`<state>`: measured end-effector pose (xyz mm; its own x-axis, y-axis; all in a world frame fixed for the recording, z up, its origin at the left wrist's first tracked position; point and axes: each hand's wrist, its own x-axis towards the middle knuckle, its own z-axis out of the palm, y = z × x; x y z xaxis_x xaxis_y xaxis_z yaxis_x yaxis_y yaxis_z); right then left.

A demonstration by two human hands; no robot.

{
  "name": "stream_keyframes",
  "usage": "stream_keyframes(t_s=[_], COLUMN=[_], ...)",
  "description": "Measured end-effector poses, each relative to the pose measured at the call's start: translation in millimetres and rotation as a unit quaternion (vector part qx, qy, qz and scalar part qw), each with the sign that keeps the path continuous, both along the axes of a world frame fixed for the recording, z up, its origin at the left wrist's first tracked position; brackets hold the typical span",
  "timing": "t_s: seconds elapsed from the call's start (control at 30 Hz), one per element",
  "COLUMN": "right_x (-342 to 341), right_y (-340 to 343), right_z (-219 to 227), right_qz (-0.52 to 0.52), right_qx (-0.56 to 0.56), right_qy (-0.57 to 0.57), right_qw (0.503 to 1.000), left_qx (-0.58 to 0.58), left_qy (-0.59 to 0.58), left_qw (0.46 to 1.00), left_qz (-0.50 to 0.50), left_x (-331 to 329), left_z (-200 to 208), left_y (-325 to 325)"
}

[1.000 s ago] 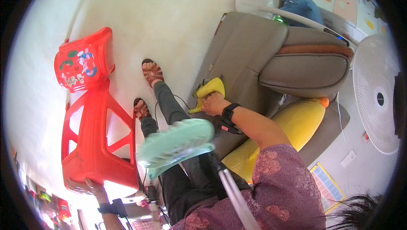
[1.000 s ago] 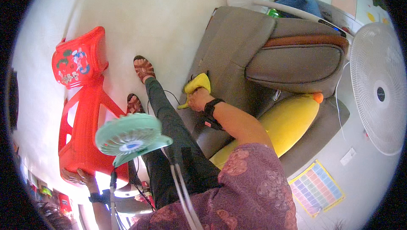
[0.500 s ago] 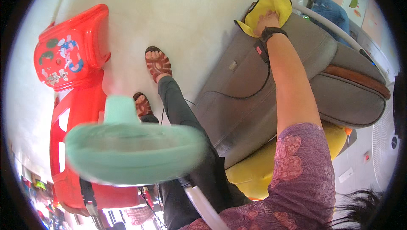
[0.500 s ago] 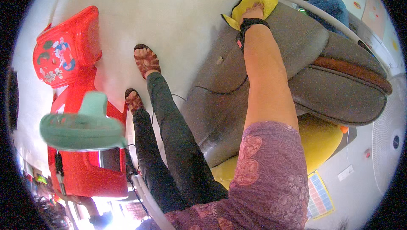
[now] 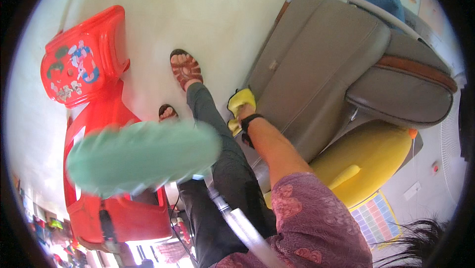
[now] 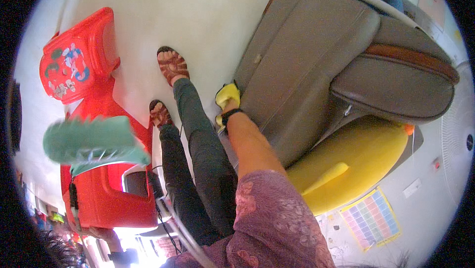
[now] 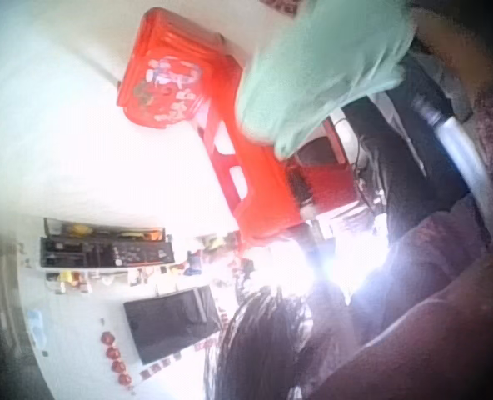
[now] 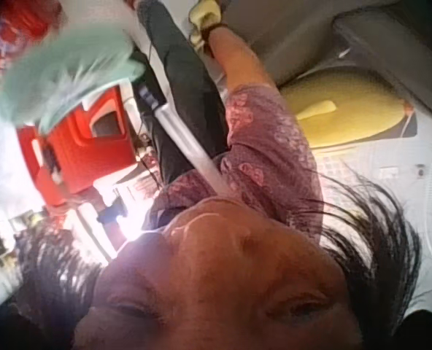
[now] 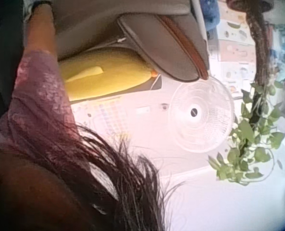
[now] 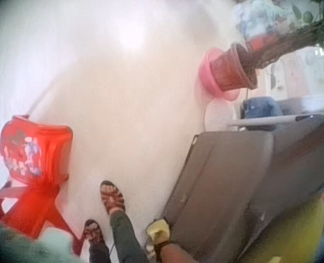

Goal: The person wipes a small red stool, a leather couch, and a round stool using a cloth.

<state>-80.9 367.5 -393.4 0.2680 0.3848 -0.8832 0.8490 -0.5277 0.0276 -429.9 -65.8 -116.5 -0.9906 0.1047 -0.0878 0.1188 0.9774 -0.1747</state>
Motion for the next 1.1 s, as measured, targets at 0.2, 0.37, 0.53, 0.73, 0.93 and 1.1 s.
stream_keyframes(t_s=[0.2,0.37,0.53,0.73,0.93,1.1], right_x=[-80.7,-64.9,30.4,56.0,54.4,-105.8], right_y=[103.6,72.4,-76.1,-134.5,-28.9,145.2], right_z=[-10.0,-25.0,-7.9,26.6,41.3,140.1], right_qz=[-0.326,-0.319,-0.013,0.397,0.795,0.837], right_qx=[0.178,0.214,0.092,-0.151,-0.137,-0.021], right_qy=[0.184,0.203,0.004,-0.13,-0.221,-0.049], right_qw=[0.91,0.901,0.996,0.896,0.547,0.544], left_qx=[0.006,0.003,0.012,0.03,0.077,0.065], left_qy=[-0.007,-0.004,-0.003,0.006,-0.007,-0.016], left_qw=[1.0,1.0,0.999,0.999,0.997,0.998], left_qz=[-0.02,-0.03,-0.033,-0.035,-0.019,-0.014], left_x=[-2.0,-4.6,-4.9,-4.5,4.1,8.3], left_z=[5.0,13.6,12.8,15.3,3.4,8.8], left_y=[-12.4,-20.8,-20.8,-14.1,2.7,-12.7])
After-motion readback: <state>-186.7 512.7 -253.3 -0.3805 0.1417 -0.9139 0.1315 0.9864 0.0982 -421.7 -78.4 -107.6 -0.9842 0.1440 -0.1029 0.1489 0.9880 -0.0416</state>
